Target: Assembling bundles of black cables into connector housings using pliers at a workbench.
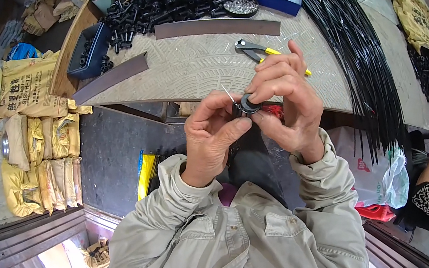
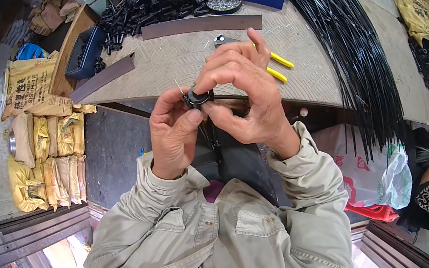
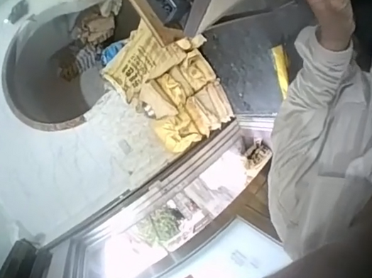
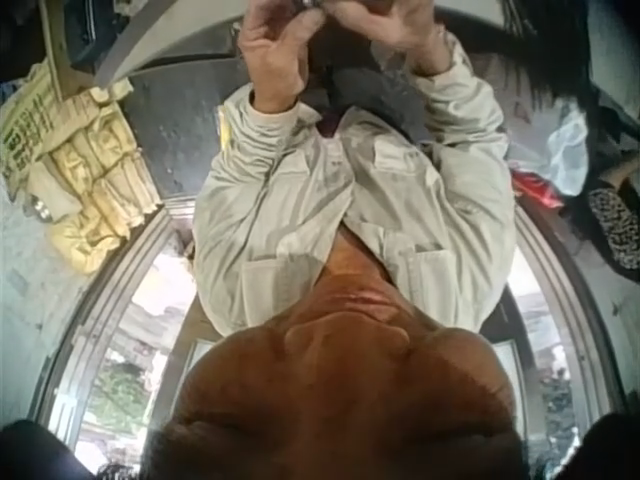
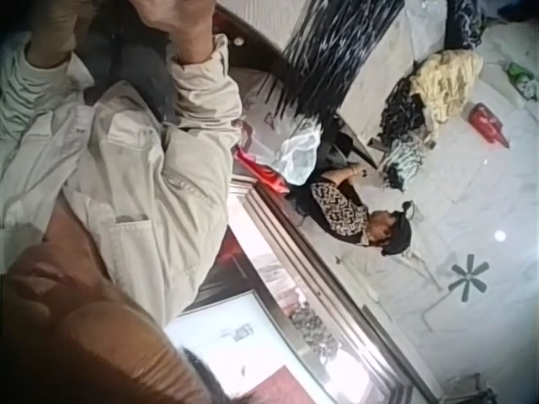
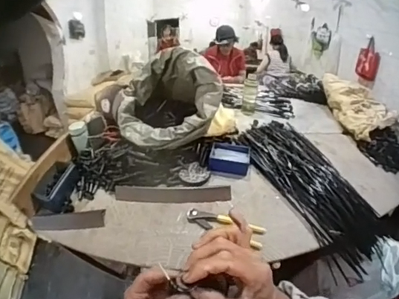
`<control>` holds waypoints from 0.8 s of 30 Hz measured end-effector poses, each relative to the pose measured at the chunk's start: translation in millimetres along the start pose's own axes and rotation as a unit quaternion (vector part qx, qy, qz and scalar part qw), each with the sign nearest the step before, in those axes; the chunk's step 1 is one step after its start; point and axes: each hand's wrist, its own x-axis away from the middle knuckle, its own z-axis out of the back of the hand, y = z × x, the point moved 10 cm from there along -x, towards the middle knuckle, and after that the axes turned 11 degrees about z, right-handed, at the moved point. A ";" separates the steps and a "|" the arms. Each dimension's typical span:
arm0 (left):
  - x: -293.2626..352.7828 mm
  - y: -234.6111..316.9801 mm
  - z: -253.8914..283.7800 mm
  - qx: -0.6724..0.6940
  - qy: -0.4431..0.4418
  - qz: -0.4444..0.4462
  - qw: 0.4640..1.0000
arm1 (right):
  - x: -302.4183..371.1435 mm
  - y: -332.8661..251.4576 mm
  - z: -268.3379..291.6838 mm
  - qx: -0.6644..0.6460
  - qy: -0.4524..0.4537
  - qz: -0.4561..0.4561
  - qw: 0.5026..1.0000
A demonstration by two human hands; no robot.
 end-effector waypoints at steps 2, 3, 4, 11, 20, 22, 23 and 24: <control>1.1 8.7 -0.6 -0.039 -0.009 -0.049 0.998 | 3.3 0.4 -1.8 -0.003 0.000 0.002 1.000; 0.5 8.4 -0.2 -0.041 -0.010 -0.048 0.998 | 4.7 0.3 -2.5 -0.006 -0.001 0.003 1.000; 1.4 11.3 1.6 -0.056 0.004 -0.065 0.996 | 5.3 -0.4 -2.7 -0.007 0.001 0.003 1.000; 9.2 12.6 10.3 -0.030 0.034 -0.105 0.993 | 50.5 37.5 -16.7 -0.257 0.206 -0.221 0.918; 31.9 43.2 16.9 -0.099 0.040 -0.164 0.981 | 40.1 12.4 -64.5 -0.343 0.028 -0.265 0.901; 32.6 47.0 18.5 -0.112 0.022 -0.145 0.983 | 37.7 9.9 -68.1 -0.310 0.018 -0.257 0.915; 31.7 46.7 18.2 -0.122 0.003 -0.123 0.985 | 36.4 9.9 -70.0 -0.329 0.038 -0.244 0.912; 32.8 48.9 23.7 -0.124 0.003 -0.124 0.984 | 34.7 9.5 -69.8 -0.347 0.058 -0.231 0.907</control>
